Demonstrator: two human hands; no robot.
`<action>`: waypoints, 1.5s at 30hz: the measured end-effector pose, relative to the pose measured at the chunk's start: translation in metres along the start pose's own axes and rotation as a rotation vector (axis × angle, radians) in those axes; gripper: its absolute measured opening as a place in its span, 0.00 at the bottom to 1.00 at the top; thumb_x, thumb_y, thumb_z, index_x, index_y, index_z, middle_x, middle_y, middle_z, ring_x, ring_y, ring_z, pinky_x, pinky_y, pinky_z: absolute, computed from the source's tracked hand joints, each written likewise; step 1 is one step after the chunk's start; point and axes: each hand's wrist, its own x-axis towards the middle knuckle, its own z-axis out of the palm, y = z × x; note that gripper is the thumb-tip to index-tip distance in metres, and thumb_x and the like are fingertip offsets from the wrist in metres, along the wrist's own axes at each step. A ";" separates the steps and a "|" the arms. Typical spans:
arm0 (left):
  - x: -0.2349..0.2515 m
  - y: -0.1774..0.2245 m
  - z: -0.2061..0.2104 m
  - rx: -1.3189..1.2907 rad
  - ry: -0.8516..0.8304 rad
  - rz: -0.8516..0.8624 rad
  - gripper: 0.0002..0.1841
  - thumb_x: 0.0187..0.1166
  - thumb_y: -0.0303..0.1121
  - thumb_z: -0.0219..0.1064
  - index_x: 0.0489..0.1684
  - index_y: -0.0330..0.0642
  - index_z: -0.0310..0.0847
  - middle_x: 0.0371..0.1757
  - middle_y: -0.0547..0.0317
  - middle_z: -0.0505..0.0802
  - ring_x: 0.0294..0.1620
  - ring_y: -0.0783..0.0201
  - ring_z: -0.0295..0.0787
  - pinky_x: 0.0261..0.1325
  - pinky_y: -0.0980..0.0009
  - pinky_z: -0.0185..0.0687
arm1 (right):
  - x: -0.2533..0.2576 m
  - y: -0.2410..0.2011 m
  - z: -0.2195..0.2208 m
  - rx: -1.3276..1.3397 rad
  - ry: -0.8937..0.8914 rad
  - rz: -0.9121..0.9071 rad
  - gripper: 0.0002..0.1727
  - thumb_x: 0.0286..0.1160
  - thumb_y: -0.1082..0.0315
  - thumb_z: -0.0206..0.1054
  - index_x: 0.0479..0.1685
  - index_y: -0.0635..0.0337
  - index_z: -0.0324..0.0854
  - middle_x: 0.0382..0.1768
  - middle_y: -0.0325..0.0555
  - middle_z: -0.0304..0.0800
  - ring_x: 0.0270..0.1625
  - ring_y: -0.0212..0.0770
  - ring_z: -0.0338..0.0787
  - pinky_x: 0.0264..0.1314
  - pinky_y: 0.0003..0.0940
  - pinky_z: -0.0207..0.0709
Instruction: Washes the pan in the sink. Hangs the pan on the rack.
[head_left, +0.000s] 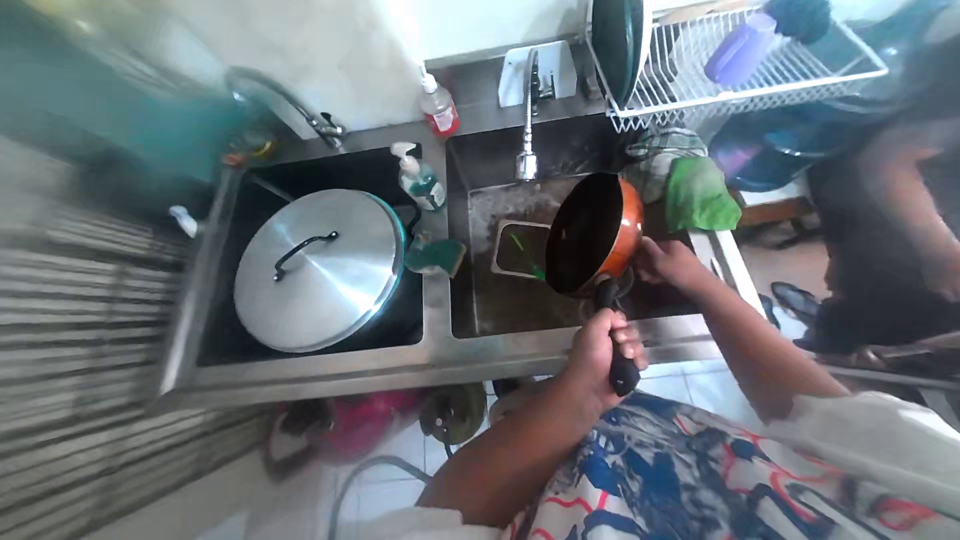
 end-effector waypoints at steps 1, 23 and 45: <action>-0.001 -0.004 0.001 0.047 0.018 0.010 0.08 0.88 0.28 0.42 0.39 0.46 0.64 0.15 0.69 0.71 0.09 0.75 0.70 0.13 0.83 0.71 | -0.029 -0.007 -0.005 0.136 -0.075 0.051 0.39 0.97 0.42 0.37 0.47 0.69 0.85 0.35 0.52 0.91 0.35 0.42 0.92 0.44 0.43 0.88; -0.016 0.021 -0.032 1.296 -0.438 -0.040 0.20 0.92 0.41 0.56 0.65 0.29 0.75 0.41 0.53 0.88 0.39 0.66 0.86 0.47 0.66 0.84 | -0.148 -0.023 0.000 0.184 -0.284 0.124 0.11 0.93 0.63 0.56 0.48 0.62 0.78 0.29 0.38 0.89 0.20 0.28 0.84 0.27 0.24 0.82; -0.155 -0.036 -0.248 0.840 0.411 0.488 0.13 0.87 0.35 0.55 0.55 0.35 0.78 0.28 0.63 0.89 0.28 0.69 0.89 0.36 0.72 0.89 | -0.121 -0.012 0.023 -0.837 -0.107 -0.005 0.24 0.90 0.62 0.56 0.78 0.66 0.65 0.58 0.70 0.88 0.64 0.71 0.89 0.62 0.70 0.80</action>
